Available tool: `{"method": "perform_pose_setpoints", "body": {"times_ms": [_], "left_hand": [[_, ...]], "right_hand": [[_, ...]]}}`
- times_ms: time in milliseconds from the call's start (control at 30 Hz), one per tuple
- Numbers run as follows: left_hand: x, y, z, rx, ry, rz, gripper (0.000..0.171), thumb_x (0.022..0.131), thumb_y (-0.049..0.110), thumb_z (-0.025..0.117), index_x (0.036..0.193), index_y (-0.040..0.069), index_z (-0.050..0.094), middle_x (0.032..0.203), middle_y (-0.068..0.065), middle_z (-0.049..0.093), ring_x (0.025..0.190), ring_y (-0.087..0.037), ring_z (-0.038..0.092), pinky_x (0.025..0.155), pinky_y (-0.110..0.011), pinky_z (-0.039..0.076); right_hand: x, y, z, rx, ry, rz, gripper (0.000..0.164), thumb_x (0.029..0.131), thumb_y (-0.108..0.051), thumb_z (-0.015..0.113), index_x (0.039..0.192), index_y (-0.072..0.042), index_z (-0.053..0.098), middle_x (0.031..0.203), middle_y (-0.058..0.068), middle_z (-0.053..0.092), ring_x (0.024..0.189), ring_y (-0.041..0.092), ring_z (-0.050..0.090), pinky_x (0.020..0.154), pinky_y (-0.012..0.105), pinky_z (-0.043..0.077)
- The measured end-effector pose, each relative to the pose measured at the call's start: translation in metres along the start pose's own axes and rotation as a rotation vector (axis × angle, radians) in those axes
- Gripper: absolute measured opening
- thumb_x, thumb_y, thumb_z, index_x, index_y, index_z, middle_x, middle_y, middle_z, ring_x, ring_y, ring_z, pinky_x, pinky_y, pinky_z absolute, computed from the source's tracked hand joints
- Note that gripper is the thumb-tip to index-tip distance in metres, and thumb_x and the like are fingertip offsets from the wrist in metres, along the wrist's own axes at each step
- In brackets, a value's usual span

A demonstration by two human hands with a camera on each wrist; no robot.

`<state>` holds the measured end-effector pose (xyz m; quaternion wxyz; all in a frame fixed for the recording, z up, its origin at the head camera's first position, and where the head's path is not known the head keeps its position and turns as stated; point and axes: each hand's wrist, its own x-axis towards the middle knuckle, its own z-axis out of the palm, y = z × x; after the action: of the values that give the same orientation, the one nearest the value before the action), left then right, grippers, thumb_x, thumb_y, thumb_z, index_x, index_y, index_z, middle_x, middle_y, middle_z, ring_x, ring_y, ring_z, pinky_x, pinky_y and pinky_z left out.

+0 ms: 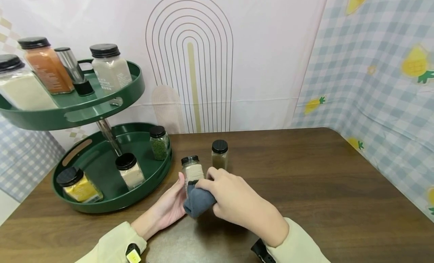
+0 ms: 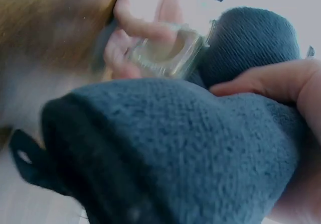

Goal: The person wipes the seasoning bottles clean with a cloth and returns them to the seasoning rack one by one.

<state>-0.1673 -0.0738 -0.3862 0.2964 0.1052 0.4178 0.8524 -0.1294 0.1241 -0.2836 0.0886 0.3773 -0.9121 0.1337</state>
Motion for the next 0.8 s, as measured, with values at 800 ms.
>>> {"method": "perform_pose_setpoints", "body": {"times_ms": [800], "left_hand": [[-0.001,-0.001,-0.002,-0.059,-0.155,0.020,0.053,0.098,0.027,0.045,0.143,0.014,0.022,0.132,-0.005,0.049,0.118,-0.023,0.052,0.098,-0.057,0.038]], "right_hand": [[0.002,0.014,-0.001,0.046,0.088,0.046,0.057,0.071,0.008,0.062,0.118,-0.023,0.057,0.102,-0.006,0.054,0.085,0.009,0.057,0.075,0.032,0.049]]}}
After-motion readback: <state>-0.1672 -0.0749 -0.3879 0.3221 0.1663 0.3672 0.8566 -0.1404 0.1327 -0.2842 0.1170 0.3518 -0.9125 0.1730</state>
